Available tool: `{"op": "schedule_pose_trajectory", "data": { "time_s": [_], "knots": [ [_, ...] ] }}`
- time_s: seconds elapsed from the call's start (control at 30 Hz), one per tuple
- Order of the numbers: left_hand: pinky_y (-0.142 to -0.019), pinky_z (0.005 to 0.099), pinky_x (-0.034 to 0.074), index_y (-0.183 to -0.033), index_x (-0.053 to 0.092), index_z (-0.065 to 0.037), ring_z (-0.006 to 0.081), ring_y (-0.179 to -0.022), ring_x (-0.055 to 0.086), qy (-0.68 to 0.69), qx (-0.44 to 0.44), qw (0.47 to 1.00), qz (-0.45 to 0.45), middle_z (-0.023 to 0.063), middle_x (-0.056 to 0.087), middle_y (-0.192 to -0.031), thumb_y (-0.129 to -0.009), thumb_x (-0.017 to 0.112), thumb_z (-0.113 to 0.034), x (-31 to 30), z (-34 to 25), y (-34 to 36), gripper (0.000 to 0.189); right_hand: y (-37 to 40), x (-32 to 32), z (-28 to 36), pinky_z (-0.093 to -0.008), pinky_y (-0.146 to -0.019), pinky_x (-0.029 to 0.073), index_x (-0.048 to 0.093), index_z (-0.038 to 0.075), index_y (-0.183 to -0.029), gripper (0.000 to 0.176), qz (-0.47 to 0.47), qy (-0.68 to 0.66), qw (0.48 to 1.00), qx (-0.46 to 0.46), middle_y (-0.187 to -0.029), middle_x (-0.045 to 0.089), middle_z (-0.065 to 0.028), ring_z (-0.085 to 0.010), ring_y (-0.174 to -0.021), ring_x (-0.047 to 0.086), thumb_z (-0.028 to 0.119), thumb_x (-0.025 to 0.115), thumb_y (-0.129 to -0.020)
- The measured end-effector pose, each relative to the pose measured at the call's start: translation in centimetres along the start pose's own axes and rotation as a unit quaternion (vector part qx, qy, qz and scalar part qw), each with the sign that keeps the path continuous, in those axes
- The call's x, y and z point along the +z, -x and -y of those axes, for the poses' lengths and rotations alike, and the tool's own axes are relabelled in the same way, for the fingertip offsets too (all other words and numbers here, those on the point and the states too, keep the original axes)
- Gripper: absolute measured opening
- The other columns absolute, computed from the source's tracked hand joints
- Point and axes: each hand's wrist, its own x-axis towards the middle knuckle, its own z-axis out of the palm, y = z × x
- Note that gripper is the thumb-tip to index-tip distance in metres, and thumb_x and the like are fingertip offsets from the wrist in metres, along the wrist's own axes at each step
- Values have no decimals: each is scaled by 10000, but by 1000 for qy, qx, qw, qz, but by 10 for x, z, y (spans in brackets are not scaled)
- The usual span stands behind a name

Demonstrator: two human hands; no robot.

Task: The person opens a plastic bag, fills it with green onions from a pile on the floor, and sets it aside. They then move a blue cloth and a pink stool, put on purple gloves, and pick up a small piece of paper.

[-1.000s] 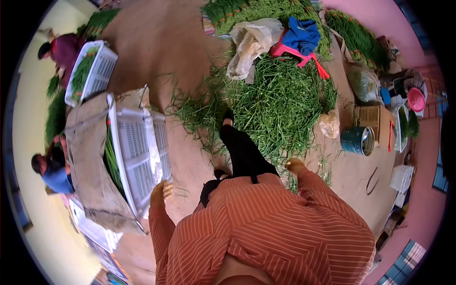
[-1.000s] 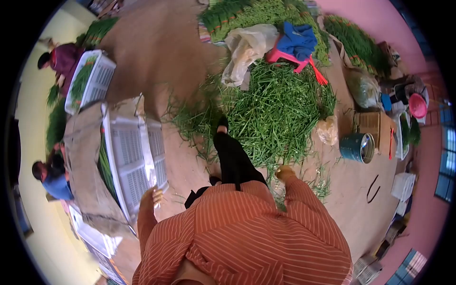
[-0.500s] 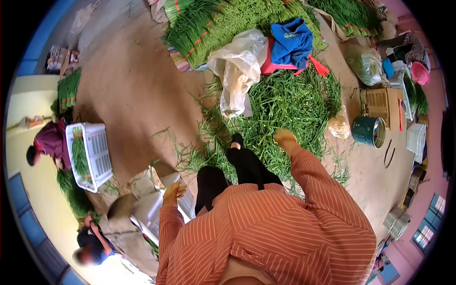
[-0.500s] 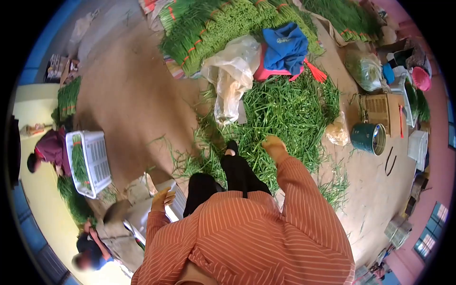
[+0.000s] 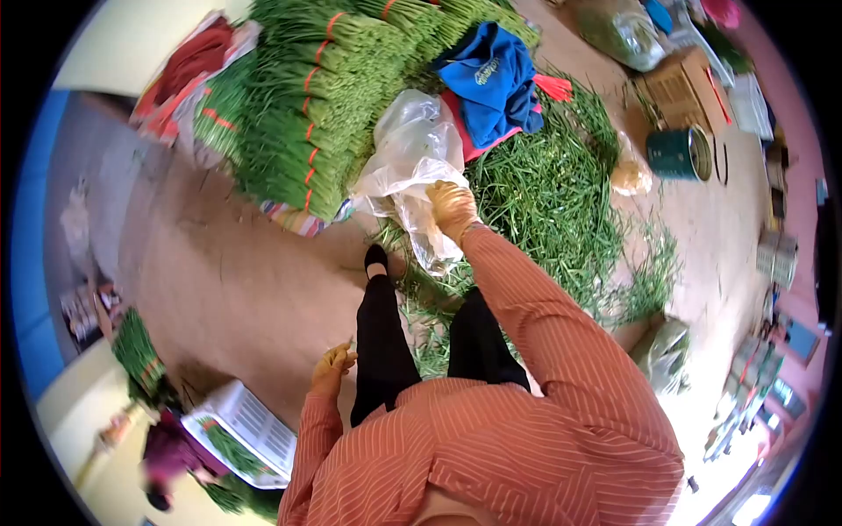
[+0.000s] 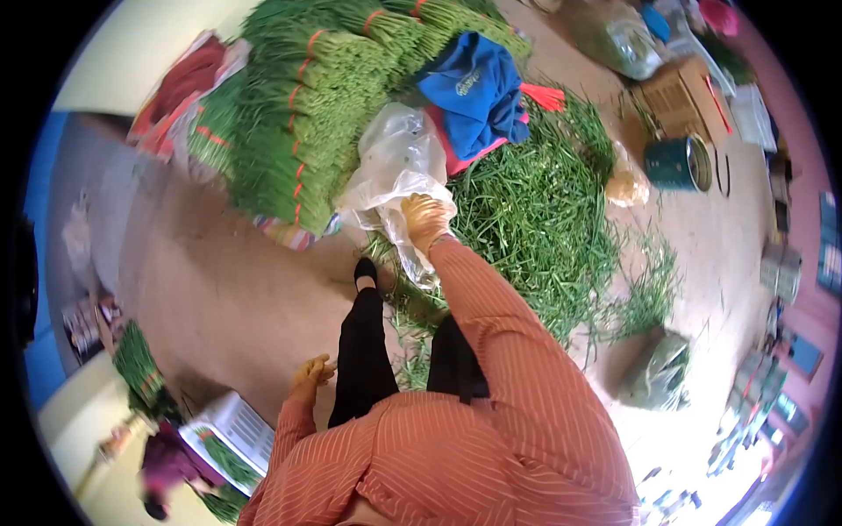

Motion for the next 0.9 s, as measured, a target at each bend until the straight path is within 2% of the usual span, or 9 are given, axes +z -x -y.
{"op": "schedule_pose_trajectory", "data": {
  "time_s": [0.3, 0.37, 0.4, 0.47, 0.53, 0.57, 0.73, 0.83, 0.9],
  "knots": [
    [-817, 258, 415, -1175, 485, -16, 145, -928, 571, -61, -20, 996, 62, 86, 620, -997, -883, 469, -237, -19, -105, -47, 366, -89, 99, 8, -419, -1048, 195, 380, 7, -1244, 451, 41, 25, 999, -7, -1389, 238, -193, -337, -1273, 249, 83, 386, -799],
    [-849, 270, 406, -1178, 482, -10, 153, -964, 559, -84, -30, 993, 77, 93, 608, -1027, -873, 490, -232, -12, -113, -65, 377, -100, 158, -1, -444, -1047, 174, 522, -47, -1070, 345, -121, 72, 990, 17, -1216, 468, -165, -318, -1222, 320, 99, 402, -781],
    [-891, 295, 382, -1202, 455, -9, 180, -1033, 517, -117, -7, 991, 65, 121, 556, -1107, -852, 519, -232, -6, -116, -76, 420, -87, 119, -5, -422, -863, 388, 595, -30, -869, 242, -56, 120, 990, -47, -926, 579, -171, -300, -959, 513, 107, 443, -739],
    [-933, 320, 358, -1225, 428, -8, 208, -1102, 476, -158, 15, 986, 56, 149, 504, -1186, -831, 549, -231, 12, -122, -90, 469, -66, 145, 27, -393, -700, 401, 586, -1, -792, 190, -111, 197, 974, 28, -777, 551, -145, -274, -776, 508, 124, 462, -721],
    [-956, 323, 326, -1304, 334, -24, 224, -1192, 387, -353, 342, 870, -41, 162, 377, -1311, -778, 596, -209, 40, -136, -101, 615, -29, 103, 45, -351, -457, 354, 547, 47, -685, 123, -146, 183, 972, 29, -575, 473, -96, -229, -517, 454, 154, 487, -693],
    [-956, 323, 326, -1304, 334, -24, 224, -1192, 387, -359, 346, 866, -33, 162, 377, -1311, -778, 596, -209, 56, -152, -101, 615, -4, 51, 51, -337, -377, 294, 516, 66, -654, 107, -125, 83, 988, -33, -521, 424, -73, -211, -440, 405, 166, 492, -684],
    [-942, 368, 333, -1330, 286, -20, 304, -1145, 409, -548, 583, 598, -42, 190, 408, -1256, -724, 616, -200, 88, -178, -76, 713, 98, -20, 107, -343, -434, 360, 500, 83, -694, 112, -210, -40, 969, -121, -533, 395, -42, -213, -487, 439, 194, 495, -686],
    [-864, 368, 388, -1303, 340, -16, 286, -1015, 501, -555, 398, 725, 91, 147, 537, -1104, -741, 599, -205, 109, -206, -20, 648, 132, -72, 98, -353, -434, 405, 473, 71, -634, 184, -276, -81, 958, -4, -519, 398, -51, -224, -542, 493, 223, 498, -734],
    [-744, 327, 433, -1285, 374, -10, 229, -802, 569, -573, 431, 690, 98, 97, 596, -979, -796, 560, -224, 116, -218, 8, 566, 150, -94, 91, -357, -602, 437, 530, 99, -760, 105, -317, -171, 932, 28, -629, 417, -41, -241, -730, 520, 184, 527, -699]
  ]
}}
